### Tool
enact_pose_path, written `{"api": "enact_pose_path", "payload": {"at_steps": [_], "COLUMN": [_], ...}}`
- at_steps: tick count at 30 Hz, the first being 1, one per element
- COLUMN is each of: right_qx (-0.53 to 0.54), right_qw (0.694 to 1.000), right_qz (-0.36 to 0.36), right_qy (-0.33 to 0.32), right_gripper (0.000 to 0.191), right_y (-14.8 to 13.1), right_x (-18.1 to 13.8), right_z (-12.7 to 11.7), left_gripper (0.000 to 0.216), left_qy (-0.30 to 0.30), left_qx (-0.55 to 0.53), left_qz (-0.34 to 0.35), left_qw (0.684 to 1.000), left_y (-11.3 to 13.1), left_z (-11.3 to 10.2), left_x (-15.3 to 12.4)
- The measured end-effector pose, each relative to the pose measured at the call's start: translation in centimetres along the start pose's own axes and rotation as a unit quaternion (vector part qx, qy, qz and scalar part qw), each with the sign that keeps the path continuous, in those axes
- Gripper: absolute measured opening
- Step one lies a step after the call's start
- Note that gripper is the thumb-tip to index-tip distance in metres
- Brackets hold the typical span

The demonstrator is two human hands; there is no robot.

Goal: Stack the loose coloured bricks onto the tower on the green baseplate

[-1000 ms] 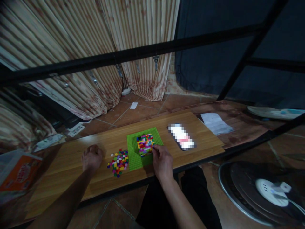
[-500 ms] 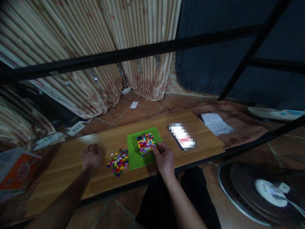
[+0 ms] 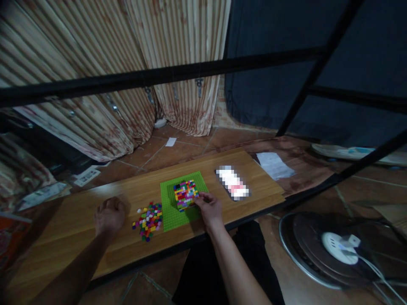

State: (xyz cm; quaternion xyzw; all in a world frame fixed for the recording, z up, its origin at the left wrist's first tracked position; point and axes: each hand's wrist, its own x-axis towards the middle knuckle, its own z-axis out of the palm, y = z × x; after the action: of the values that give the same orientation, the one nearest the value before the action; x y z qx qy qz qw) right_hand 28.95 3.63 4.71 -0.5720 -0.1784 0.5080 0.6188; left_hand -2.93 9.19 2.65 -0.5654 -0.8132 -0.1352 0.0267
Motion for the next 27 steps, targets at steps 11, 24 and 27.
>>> {"api": "enact_pose_path", "payload": {"at_steps": [11, 24, 27], "right_qx": [0.031, 0.083, 0.094], "right_qw": [0.999, 0.996, 0.995], "right_qz": [-0.027, -0.015, -0.016], "right_qy": [0.015, 0.004, -0.012], "right_gripper": [0.032, 0.030, 0.034], "right_y": [0.9, 1.0, 1.0], "right_x": [0.3, 0.4, 0.2], "right_z": [0.7, 1.2, 0.9], "left_gripper": [0.047, 0.043, 0.046], "left_qy": [-0.014, -0.010, -0.013], "left_qx": [0.001, 0.022, 0.025], "left_qz": [0.009, 0.016, 0.028], "left_qw": [1.000, 1.000, 0.999], "left_y": [0.4, 0.1, 0.0], "left_z": [-0.7, -0.5, -0.6], "left_x": [0.0, 0.2, 0.1]}}
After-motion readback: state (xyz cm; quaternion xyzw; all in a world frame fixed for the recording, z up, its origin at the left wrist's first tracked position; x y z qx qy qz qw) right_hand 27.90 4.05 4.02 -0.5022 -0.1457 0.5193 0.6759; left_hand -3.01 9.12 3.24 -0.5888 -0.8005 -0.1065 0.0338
